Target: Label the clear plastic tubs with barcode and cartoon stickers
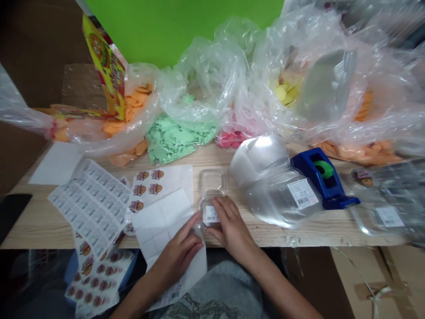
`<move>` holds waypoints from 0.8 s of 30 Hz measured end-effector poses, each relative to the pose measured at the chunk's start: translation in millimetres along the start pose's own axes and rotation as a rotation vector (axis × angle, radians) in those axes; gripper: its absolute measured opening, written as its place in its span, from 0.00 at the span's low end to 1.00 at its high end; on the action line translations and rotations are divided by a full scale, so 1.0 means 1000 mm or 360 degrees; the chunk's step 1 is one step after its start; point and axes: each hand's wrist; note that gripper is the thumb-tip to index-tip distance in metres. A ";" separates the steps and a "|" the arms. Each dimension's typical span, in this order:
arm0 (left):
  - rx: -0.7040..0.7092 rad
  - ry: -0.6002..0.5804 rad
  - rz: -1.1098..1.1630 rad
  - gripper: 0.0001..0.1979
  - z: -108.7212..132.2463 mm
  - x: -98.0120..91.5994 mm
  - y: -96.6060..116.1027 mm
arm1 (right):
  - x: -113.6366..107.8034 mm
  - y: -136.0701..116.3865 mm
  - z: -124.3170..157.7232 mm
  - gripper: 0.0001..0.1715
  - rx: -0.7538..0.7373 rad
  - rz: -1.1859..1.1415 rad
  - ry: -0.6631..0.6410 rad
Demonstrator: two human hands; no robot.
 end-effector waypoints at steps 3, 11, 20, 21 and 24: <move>-0.0051 0.0053 0.0050 0.07 0.012 0.006 -0.001 | -0.010 -0.004 -0.007 0.32 0.0019 -0.0055 -0.0119; 0.0041 0.0161 -0.0044 0.07 0.003 0.013 0.005 | -0.027 -0.012 -0.039 0.27 0.0185 -0.0244 -0.0367; 0.0169 -0.0010 0.0077 0.07 -0.033 0.003 0.002 | -0.136 -0.077 -0.022 0.38 -0.0147 -0.0394 -0.0182; 0.0169 -0.0019 0.0077 0.07 -0.034 -0.004 0.004 | -0.159 -0.072 -0.017 0.40 -0.0174 -0.0237 -0.0092; 0.0064 -0.0017 0.0231 0.09 -0.031 -0.032 0.011 | -0.213 -0.038 -0.013 0.37 -0.0047 0.0142 -0.0043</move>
Point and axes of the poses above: each hand's wrist, its own z-axis away from the middle knuckle, its own x-axis out of the palm, y = z × x, and after that the axes turned 1 degree about z, right-handed
